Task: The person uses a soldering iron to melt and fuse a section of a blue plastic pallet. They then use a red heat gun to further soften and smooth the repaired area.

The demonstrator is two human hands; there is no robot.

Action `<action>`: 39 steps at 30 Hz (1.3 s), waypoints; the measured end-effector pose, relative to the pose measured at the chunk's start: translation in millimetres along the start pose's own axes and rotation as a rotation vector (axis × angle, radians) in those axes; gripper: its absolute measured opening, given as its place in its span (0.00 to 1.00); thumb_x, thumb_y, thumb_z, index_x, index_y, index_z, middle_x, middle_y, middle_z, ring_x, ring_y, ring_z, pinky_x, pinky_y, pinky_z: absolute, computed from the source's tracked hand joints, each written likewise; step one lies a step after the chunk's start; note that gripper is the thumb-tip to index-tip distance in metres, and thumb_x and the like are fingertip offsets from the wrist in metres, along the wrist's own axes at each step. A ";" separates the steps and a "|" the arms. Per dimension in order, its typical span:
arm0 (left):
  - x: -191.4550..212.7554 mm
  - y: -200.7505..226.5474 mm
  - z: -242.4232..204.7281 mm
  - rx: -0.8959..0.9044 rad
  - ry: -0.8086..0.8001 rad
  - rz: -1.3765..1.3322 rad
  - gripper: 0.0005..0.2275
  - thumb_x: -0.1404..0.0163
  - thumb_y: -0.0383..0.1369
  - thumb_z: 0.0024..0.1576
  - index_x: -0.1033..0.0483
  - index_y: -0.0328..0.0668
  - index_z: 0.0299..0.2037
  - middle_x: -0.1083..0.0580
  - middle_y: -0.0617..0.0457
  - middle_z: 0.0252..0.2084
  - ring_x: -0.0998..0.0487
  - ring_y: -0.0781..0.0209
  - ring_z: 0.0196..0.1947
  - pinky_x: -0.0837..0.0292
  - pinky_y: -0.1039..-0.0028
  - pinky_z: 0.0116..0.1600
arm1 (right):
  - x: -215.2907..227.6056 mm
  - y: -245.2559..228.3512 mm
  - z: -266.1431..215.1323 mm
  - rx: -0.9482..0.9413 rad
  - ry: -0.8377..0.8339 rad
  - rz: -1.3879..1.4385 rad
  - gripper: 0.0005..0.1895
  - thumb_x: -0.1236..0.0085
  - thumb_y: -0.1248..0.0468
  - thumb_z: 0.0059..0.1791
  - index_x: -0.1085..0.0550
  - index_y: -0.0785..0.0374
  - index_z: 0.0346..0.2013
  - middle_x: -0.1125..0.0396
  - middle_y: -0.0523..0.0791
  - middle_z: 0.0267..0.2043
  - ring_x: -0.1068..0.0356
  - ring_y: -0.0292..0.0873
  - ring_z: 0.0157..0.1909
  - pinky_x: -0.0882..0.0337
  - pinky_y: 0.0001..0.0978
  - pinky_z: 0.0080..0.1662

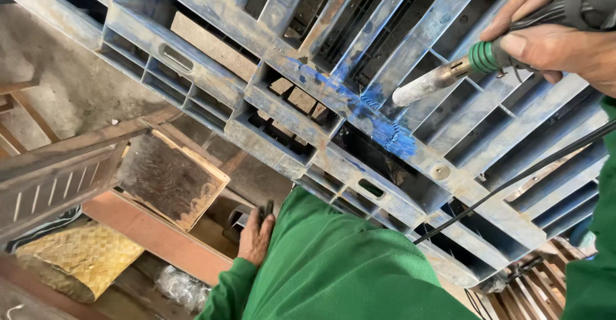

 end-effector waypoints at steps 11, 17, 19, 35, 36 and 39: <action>-64.5 -85.0 127.5 0.049 0.071 0.165 0.20 0.51 0.45 0.61 0.31 0.40 0.56 0.24 0.31 0.49 0.24 0.30 0.50 0.28 0.51 0.50 | 20.1 7.1 2.1 0.066 -0.026 -0.101 0.17 0.52 0.62 0.55 0.25 0.72 0.50 0.37 0.47 0.22 0.38 0.39 0.20 0.33 0.30 0.23; -6.8 -54.7 29.3 0.061 -0.415 -0.053 0.18 0.54 0.39 0.62 0.25 0.33 0.57 0.18 0.35 0.45 0.17 0.49 0.45 0.24 0.64 0.51 | 32.1 8.8 -0.7 0.064 -0.060 0.021 0.18 0.53 0.63 0.54 0.27 0.77 0.51 0.39 0.47 0.19 0.36 0.40 0.18 0.31 0.30 0.21; 21.7 -31.2 -3.0 0.072 -0.546 -0.101 0.19 0.56 0.37 0.62 0.26 0.34 0.59 0.18 0.36 0.46 0.19 0.51 0.45 0.24 0.66 0.51 | 33.1 11.7 0.0 0.066 -0.022 0.032 0.18 0.53 0.62 0.55 0.27 0.77 0.51 0.40 0.48 0.19 0.38 0.40 0.20 0.34 0.32 0.24; -78.1 -59.0 103.2 -0.235 -0.211 0.595 0.12 0.56 0.33 0.61 0.26 0.39 0.50 0.24 0.34 0.45 0.24 0.34 0.44 0.28 0.48 0.48 | 26.3 49.9 -30.8 0.074 -0.059 0.006 0.16 0.50 0.75 0.50 0.27 0.70 0.53 0.26 0.55 0.41 0.23 0.40 0.27 0.25 0.29 0.29; -79.5 -58.6 107.1 -0.099 -0.204 0.568 0.10 0.57 0.33 0.63 0.25 0.41 0.48 0.24 0.35 0.44 0.24 0.33 0.43 0.28 0.48 0.48 | 23.2 44.3 -36.3 0.132 0.045 -0.003 0.13 0.51 0.73 0.53 0.30 0.69 0.53 0.28 0.53 0.43 0.24 0.38 0.29 0.25 0.26 0.30; -64.4 -32.9 87.4 -0.291 -0.311 0.626 0.11 0.54 0.32 0.59 0.26 0.38 0.48 0.24 0.34 0.41 0.23 0.33 0.43 0.27 0.49 0.47 | -7.0 30.7 -78.5 0.184 0.261 -0.016 0.09 0.54 0.67 0.59 0.33 0.68 0.52 0.30 0.51 0.44 0.28 0.35 0.31 0.28 0.22 0.33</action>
Point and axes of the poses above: each hand's wrist, its own z-axis towards the middle knuckle, its own x-axis out of the back of the hand, y = z × x, the point moved 4 cm from there along z, towards the middle knuckle
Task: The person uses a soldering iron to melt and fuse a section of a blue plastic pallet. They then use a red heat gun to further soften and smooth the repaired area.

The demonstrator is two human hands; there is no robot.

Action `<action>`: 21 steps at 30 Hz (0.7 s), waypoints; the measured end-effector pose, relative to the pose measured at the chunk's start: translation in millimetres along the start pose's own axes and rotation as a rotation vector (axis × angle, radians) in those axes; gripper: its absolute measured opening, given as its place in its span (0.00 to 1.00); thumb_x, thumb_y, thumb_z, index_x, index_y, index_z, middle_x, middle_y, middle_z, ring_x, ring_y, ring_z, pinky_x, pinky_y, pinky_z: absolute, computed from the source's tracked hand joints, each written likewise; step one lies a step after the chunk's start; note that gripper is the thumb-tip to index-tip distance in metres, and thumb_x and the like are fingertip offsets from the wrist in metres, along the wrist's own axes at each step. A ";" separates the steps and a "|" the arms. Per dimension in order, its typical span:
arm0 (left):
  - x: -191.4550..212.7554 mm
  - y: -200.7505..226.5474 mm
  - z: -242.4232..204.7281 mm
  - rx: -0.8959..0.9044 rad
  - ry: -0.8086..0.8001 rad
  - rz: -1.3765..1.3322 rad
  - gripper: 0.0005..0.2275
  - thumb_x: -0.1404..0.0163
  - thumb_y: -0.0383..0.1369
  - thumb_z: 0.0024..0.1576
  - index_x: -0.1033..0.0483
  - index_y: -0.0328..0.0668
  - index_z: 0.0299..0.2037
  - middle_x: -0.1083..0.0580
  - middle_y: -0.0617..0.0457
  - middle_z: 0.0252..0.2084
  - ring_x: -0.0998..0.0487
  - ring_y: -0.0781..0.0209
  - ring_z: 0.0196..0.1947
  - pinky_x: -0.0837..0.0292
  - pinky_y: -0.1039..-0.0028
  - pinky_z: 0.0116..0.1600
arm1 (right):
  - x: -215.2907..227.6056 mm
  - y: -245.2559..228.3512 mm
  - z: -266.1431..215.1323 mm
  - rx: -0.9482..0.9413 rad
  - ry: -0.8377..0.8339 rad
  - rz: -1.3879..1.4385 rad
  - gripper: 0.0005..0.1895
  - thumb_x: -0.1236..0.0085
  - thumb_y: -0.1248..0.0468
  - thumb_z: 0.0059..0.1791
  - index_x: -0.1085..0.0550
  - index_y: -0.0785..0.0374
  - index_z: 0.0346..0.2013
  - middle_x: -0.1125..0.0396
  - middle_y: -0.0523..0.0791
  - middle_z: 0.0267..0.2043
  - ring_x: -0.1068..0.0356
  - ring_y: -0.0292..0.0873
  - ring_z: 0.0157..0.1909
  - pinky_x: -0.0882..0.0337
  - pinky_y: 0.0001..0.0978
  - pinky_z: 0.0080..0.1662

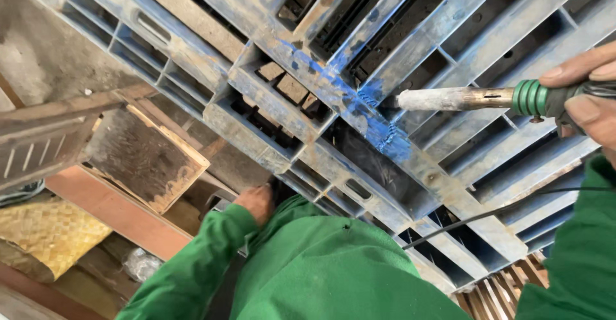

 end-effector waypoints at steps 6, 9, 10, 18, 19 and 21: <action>79.1 42.0 -47.8 -0.096 0.038 -0.313 0.18 0.48 0.30 0.51 0.28 0.35 0.53 0.24 0.31 0.38 0.23 0.30 0.42 0.28 0.48 0.44 | 7.1 26.4 44.4 0.009 -0.108 0.164 0.11 0.52 0.61 0.59 0.30 0.67 0.50 0.33 0.49 0.33 0.32 0.34 0.24 0.31 0.20 0.28; 109.7 74.0 -49.2 -0.083 0.079 -0.334 0.17 0.49 0.29 0.50 0.24 0.40 0.52 0.22 0.37 0.38 0.20 0.36 0.40 0.24 0.53 0.45 | 17.4 47.4 59.6 -0.042 -0.196 0.271 0.13 0.51 0.58 0.59 0.29 0.66 0.49 0.34 0.48 0.28 0.34 0.34 0.21 0.33 0.20 0.25; 119.2 86.8 -52.9 -0.063 0.077 -0.112 0.14 0.48 0.31 0.51 0.23 0.40 0.47 0.22 0.39 0.37 0.21 0.38 0.41 0.26 0.53 0.46 | 16.7 50.5 57.7 -0.024 -0.154 0.315 0.14 0.51 0.57 0.59 0.29 0.66 0.49 0.34 0.48 0.26 0.35 0.34 0.20 0.34 0.19 0.24; 255.7 220.9 -83.9 -0.620 0.766 -0.110 0.13 0.43 0.29 0.60 0.24 0.33 0.53 0.26 0.45 0.47 0.25 0.50 0.42 0.26 0.62 0.49 | 5.4 12.8 68.9 0.222 -0.087 0.403 0.08 0.50 0.61 0.61 0.30 0.59 0.53 0.30 0.55 0.47 0.31 0.37 0.27 0.29 0.24 0.34; 271.9 234.2 -60.4 -0.687 0.842 -0.029 0.12 0.42 0.30 0.60 0.24 0.35 0.52 0.26 0.44 0.49 0.25 0.49 0.44 0.27 0.62 0.50 | 7.2 10.2 75.5 0.166 -0.081 0.384 0.10 0.50 0.61 0.58 0.30 0.58 0.52 0.30 0.56 0.46 0.33 0.38 0.25 0.31 0.25 0.31; 297.1 254.7 -1.3 -0.781 0.924 0.101 0.11 0.42 0.30 0.62 0.25 0.37 0.52 0.27 0.45 0.53 0.26 0.50 0.48 0.27 0.63 0.54 | 9.8 5.0 84.5 0.123 -0.103 0.355 0.12 0.51 0.62 0.54 0.31 0.57 0.52 0.29 0.57 0.45 0.36 0.38 0.22 0.34 0.24 0.28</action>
Point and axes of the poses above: each hand's wrist, its own z-axis towards the middle knuckle, its own x-axis out of the back of the hand, y = z × x, the point moved 4 cm from there along z, towards the middle knuckle
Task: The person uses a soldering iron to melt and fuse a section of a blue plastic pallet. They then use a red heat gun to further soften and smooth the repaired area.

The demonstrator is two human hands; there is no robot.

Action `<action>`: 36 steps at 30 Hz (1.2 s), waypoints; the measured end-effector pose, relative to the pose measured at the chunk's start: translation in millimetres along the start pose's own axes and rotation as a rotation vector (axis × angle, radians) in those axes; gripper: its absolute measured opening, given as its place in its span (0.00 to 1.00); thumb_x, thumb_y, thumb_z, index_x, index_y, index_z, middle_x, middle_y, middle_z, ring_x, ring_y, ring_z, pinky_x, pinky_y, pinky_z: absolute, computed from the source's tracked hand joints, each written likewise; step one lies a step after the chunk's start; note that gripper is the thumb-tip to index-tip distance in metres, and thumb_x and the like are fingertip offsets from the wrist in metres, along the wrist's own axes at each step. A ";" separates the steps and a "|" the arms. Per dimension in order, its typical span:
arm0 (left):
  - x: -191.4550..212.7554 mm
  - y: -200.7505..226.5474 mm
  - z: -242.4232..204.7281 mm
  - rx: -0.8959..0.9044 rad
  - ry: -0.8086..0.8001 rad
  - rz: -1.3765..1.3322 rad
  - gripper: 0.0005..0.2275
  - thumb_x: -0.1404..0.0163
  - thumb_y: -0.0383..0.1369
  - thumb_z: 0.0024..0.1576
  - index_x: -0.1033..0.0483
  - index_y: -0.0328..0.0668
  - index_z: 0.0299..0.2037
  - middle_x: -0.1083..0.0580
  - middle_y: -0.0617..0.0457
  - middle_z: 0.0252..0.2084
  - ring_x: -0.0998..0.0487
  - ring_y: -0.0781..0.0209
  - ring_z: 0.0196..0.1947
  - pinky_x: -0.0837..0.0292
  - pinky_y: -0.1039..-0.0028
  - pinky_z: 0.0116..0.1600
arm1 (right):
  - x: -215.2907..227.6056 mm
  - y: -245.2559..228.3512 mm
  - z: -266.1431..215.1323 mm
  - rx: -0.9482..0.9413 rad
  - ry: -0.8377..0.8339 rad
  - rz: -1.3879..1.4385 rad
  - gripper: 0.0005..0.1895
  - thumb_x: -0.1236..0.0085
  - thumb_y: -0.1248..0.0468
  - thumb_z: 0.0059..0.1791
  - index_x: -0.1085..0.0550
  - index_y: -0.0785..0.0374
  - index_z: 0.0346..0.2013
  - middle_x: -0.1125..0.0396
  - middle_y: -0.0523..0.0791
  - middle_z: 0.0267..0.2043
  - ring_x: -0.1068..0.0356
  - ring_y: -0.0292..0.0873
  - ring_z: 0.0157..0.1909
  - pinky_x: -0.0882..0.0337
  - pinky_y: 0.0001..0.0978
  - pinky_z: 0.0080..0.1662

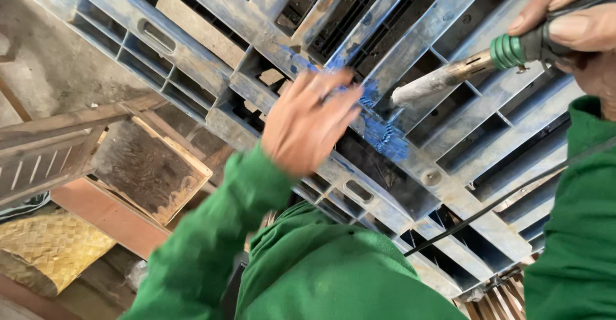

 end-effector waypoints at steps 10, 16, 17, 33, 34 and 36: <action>-86.0 -68.2 83.5 -0.404 -0.070 0.044 0.17 0.42 0.32 0.66 0.26 0.45 0.64 0.27 0.56 0.54 0.32 0.51 0.58 0.37 0.56 0.67 | -17.4 -19.6 3.2 0.053 -0.084 -0.211 0.08 0.49 0.64 0.58 0.33 0.63 0.49 0.33 0.56 0.46 0.32 0.44 0.41 0.28 0.33 0.49; -86.9 -76.0 82.6 -0.454 -0.047 0.039 0.20 0.43 0.32 0.65 0.30 0.48 0.67 0.27 0.53 0.61 0.37 0.49 0.66 0.51 0.48 0.77 | -58.6 -48.7 -35.3 0.123 0.267 -0.104 0.09 0.48 0.60 0.60 0.33 0.63 0.48 0.34 0.53 0.44 0.30 0.45 0.45 0.27 0.37 0.54; -86.5 -76.0 84.2 -0.429 -0.064 0.026 0.22 0.42 0.33 0.64 0.30 0.49 0.68 0.27 0.54 0.62 0.38 0.49 0.66 0.53 0.47 0.77 | -65.8 -49.7 -40.8 0.131 0.345 -0.067 0.09 0.48 0.60 0.60 0.33 0.63 0.48 0.34 0.52 0.43 0.30 0.45 0.45 0.27 0.37 0.54; -94.3 -75.0 92.4 -0.361 -0.249 0.011 0.22 0.52 0.42 0.75 0.42 0.56 0.76 0.31 0.53 0.72 0.60 0.50 0.80 0.64 0.39 0.81 | -97.4 -19.5 -47.5 0.070 0.868 0.207 0.11 0.57 0.63 0.65 0.38 0.65 0.41 0.40 0.52 0.34 0.34 0.46 0.37 0.31 0.37 0.45; -95.6 -75.0 92.8 -0.353 -0.271 0.022 0.22 0.51 0.42 0.74 0.43 0.57 0.76 0.30 0.54 0.70 0.59 0.50 0.79 0.62 0.37 0.79 | -97.3 -17.8 -47.5 0.072 0.887 0.218 0.11 0.57 0.63 0.66 0.38 0.66 0.41 0.40 0.52 0.34 0.35 0.46 0.37 0.31 0.37 0.44; -98.0 -75.3 95.0 -0.338 -0.315 0.045 0.24 0.50 0.42 0.72 0.43 0.59 0.76 0.28 0.55 0.66 0.58 0.50 0.78 0.59 0.33 0.76 | -99.3 -14.7 -47.4 0.072 0.929 0.241 0.12 0.59 0.64 0.66 0.39 0.66 0.40 0.41 0.52 0.33 0.35 0.46 0.36 0.31 0.37 0.43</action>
Point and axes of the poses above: each hand's wrist, its own z-axis towards the middle knuckle, its own x-axis out of the back of the hand, y = z × x, the point moved 4 cm from there along z, towards the middle knuckle
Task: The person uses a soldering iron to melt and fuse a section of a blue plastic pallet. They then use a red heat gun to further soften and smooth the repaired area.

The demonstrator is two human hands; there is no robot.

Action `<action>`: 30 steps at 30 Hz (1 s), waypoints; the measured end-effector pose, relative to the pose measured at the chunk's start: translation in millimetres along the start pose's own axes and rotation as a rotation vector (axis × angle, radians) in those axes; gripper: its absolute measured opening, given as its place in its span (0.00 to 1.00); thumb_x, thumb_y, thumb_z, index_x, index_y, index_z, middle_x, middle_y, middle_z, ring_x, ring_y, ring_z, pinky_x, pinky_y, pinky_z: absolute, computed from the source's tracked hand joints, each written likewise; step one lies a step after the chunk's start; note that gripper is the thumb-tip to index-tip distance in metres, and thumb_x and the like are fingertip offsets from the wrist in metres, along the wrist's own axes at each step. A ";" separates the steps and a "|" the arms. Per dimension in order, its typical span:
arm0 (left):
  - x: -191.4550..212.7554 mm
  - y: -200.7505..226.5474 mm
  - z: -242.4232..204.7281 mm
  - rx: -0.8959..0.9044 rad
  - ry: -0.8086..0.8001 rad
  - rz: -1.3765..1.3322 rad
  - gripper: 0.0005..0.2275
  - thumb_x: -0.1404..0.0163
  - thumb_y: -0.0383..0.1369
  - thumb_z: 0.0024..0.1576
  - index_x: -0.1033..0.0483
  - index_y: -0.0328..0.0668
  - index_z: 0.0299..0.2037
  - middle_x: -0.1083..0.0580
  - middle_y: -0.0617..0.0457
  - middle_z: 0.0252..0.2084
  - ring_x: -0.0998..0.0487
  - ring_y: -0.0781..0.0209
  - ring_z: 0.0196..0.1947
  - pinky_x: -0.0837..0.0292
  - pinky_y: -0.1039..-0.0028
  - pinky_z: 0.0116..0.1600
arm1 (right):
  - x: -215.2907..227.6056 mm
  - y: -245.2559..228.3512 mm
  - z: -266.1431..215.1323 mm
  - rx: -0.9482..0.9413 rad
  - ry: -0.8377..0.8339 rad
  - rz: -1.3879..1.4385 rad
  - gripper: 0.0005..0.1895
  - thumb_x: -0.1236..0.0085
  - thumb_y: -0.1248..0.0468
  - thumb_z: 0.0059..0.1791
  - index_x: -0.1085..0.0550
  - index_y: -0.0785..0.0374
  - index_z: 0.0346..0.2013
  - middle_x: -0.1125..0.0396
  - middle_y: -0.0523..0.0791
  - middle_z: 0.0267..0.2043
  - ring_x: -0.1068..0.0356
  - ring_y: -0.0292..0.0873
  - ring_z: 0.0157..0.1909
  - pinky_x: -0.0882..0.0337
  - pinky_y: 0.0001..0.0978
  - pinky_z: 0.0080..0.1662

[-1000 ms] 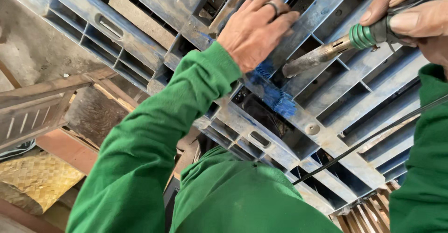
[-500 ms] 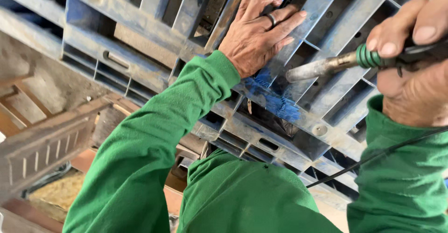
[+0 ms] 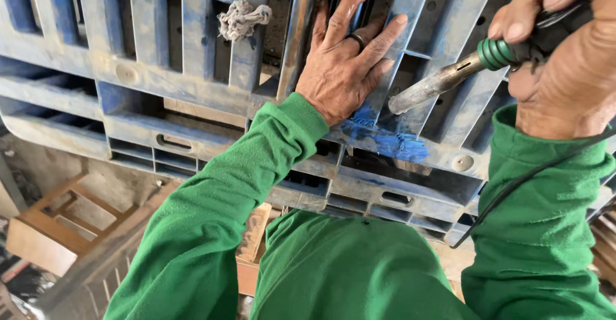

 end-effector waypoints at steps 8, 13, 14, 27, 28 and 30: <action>-1.7 -1.0 -3.3 -0.034 0.044 -0.038 0.27 0.49 0.37 0.72 0.50 0.60 0.77 0.27 0.50 0.63 0.62 0.51 0.79 0.48 0.45 0.75 | -13.3 -9.9 6.7 0.115 -0.141 -0.291 0.14 0.61 0.65 0.68 0.39 0.67 0.39 0.40 0.50 0.32 0.34 0.46 0.35 0.31 0.35 0.40; -0.8 -3.3 -4.6 -0.022 0.042 -0.065 0.27 0.48 0.36 0.71 0.49 0.58 0.76 0.28 0.50 0.65 0.61 0.50 0.79 0.47 0.49 0.74 | -27.2 -2.5 25.6 0.058 -0.213 -0.181 0.15 0.60 0.66 0.68 0.39 0.67 0.38 0.40 0.50 0.31 0.35 0.45 0.33 0.31 0.36 0.40; -0.3 -3.2 -3.6 -0.026 0.050 -0.077 0.27 0.48 0.35 0.70 0.49 0.58 0.76 0.28 0.50 0.65 0.61 0.50 0.79 0.47 0.49 0.74 | -26.6 -0.8 28.5 0.051 -0.230 -0.154 0.15 0.59 0.66 0.68 0.39 0.67 0.37 0.40 0.50 0.31 0.35 0.45 0.33 0.31 0.36 0.40; 1.2 -4.4 2.1 -0.011 0.033 -0.125 0.25 0.46 0.35 0.72 0.45 0.56 0.75 0.28 0.50 0.69 0.60 0.49 0.78 0.51 0.53 0.79 | -43.5 -10.7 39.7 -0.021 -0.335 -0.134 0.16 0.54 0.66 0.66 0.39 0.66 0.34 0.40 0.50 0.29 0.37 0.45 0.29 0.31 0.37 0.39; 0.5 -4.3 2.3 -0.006 0.025 -0.115 0.25 0.46 0.36 0.72 0.44 0.57 0.76 0.29 0.50 0.69 0.60 0.48 0.79 0.51 0.52 0.80 | -43.1 -16.9 32.4 0.002 -0.341 -0.199 0.16 0.54 0.66 0.66 0.40 0.66 0.34 0.41 0.50 0.29 0.38 0.45 0.30 0.31 0.37 0.40; -0.4 -3.9 2.1 0.004 0.007 -0.098 0.26 0.45 0.36 0.71 0.44 0.58 0.77 0.29 0.50 0.69 0.60 0.46 0.80 0.51 0.50 0.82 | -44.9 -20.2 29.0 -0.005 -0.352 -0.198 0.15 0.54 0.66 0.64 0.41 0.66 0.33 0.41 0.50 0.29 0.37 0.45 0.30 0.31 0.37 0.40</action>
Point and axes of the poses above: each hand's wrist, its own z-axis towards the middle knuckle, its own x-axis out of the back of the hand, y = z × x, the point moved 4 cm from there along z, towards the middle knuckle
